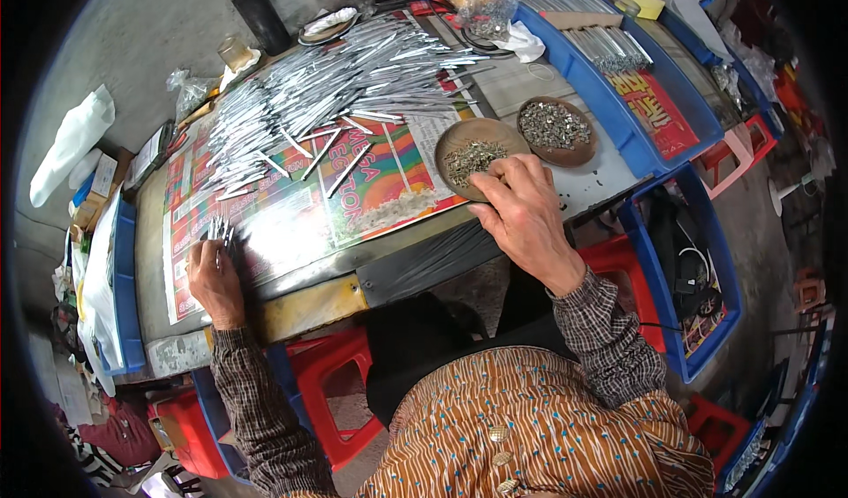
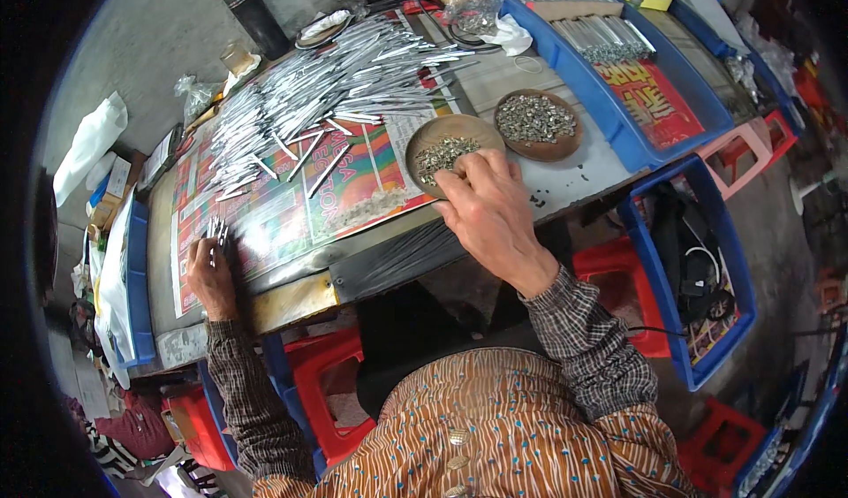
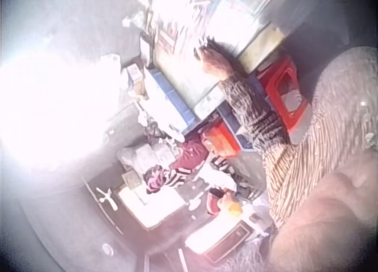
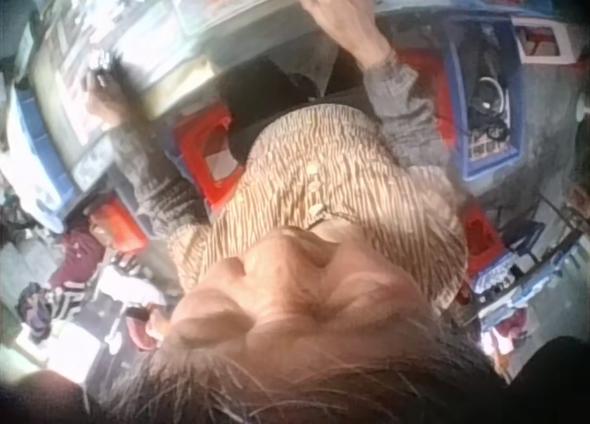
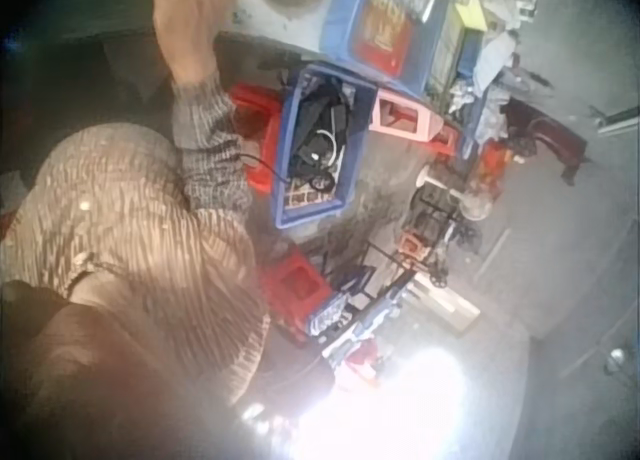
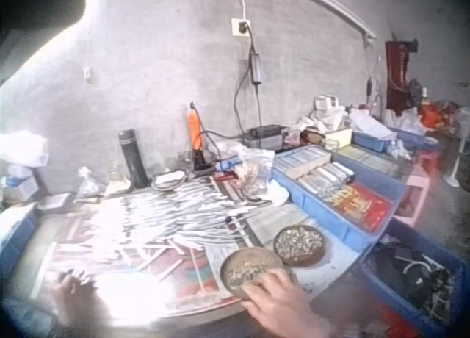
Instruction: The person assembles metal components by attaching small metal clips from a dish onto thin metal strips by hand, then places the assembled strips into a container below the table.
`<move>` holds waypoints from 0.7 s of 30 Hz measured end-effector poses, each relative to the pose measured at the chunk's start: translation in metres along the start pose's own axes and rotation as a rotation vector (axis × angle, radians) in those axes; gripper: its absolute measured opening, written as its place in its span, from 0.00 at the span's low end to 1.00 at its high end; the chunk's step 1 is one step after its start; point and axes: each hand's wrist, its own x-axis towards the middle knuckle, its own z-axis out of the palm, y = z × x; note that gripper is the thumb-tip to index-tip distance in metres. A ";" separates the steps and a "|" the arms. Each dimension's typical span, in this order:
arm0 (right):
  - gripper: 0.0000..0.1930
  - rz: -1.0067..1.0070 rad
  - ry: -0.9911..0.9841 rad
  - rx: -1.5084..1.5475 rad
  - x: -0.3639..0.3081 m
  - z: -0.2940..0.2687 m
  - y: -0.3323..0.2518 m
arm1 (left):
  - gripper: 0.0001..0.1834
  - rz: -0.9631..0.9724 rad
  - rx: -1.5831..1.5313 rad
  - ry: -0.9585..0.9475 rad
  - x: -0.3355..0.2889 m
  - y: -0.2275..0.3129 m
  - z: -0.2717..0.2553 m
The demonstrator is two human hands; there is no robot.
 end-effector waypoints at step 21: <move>0.14 0.054 -0.046 -0.013 0.001 0.000 0.001 | 0.11 0.177 -0.359 -0.151 -0.002 0.107 -0.015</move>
